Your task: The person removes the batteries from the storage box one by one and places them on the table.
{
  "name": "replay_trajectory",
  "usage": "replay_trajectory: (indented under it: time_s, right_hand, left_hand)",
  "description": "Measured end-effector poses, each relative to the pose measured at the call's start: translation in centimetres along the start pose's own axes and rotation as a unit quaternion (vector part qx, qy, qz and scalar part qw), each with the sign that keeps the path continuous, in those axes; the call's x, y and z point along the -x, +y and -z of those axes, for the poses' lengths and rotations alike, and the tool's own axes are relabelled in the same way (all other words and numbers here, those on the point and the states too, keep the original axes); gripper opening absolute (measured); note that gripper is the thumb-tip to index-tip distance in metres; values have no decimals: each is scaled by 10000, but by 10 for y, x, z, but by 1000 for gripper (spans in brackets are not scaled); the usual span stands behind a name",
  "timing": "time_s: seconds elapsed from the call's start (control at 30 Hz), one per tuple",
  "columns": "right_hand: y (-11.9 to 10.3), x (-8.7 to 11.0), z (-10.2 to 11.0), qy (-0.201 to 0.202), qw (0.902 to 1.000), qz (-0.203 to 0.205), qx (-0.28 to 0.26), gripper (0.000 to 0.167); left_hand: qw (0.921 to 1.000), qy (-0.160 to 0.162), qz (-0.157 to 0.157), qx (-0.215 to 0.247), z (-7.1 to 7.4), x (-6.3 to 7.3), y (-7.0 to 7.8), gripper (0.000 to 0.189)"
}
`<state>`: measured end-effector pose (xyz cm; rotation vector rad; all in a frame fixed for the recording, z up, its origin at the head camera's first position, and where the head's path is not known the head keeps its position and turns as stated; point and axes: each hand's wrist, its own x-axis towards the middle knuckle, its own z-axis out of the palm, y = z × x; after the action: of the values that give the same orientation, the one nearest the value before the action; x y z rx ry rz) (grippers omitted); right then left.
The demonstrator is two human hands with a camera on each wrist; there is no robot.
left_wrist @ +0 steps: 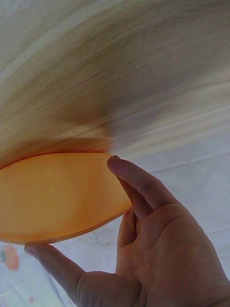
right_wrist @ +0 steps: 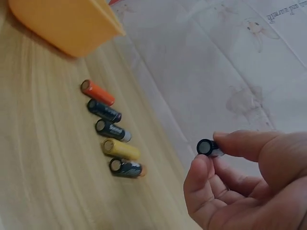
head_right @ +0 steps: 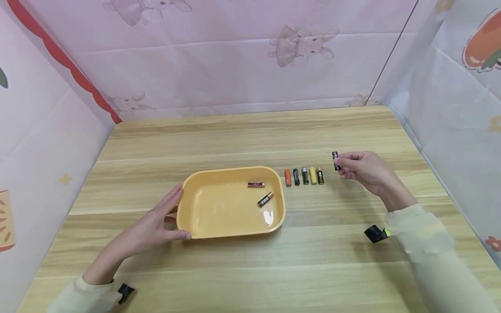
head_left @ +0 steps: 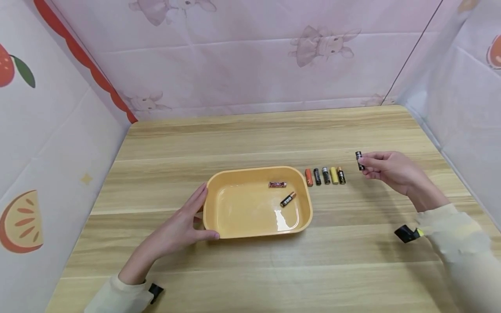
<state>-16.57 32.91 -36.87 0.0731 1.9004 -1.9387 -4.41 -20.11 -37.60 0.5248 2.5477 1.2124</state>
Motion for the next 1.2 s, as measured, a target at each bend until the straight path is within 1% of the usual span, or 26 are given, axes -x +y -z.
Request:
replay_trajectory:
  time_s: [0.07,0.17,0.23,0.37,0.43,0.5,0.7,0.83,1.03,1.2]
  right_hand:
    - [4,-2,-1,60,9987,-114,496,15]
    - [10,-6,-3,155,9931,-238,1141,10]
    - [13,-9,-4,207,9884,-260,1482,16]
    - [19,-14,-9,330,9813,-300,1872,31]
    - [22,-16,-10,387,9771,-309,2071,35]
    - [25,-17,-11,444,9736,-321,2217,36]
    - [31,-21,-15,644,9655,-250,2511,30]
    - [30,-20,-19,719,9601,-222,2692,31]
    - [28,-19,-21,732,9566,-250,2811,33]
    - [28,-19,-23,813,9520,-275,2937,35]
  left_hand:
    - [10000,-11,4,46,0,0,0,115]
    - [9999,-24,13,114,0,-1,0,115]
    - [9999,-38,23,132,0,-1,0,116]
    - [9999,-54,76,115,0,-2,-1,117]
    - [9999,-56,88,83,0,-2,-1,118]
    - [9999,-63,86,64,1,-2,-1,118]
    - [10000,-57,11,64,1,-2,-1,117]
    - [9999,-49,-10,110,0,-2,-1,117]
    - [9999,-49,75,120,0,-2,0,118]
    - [9999,-39,69,112,0,-2,-1,118]
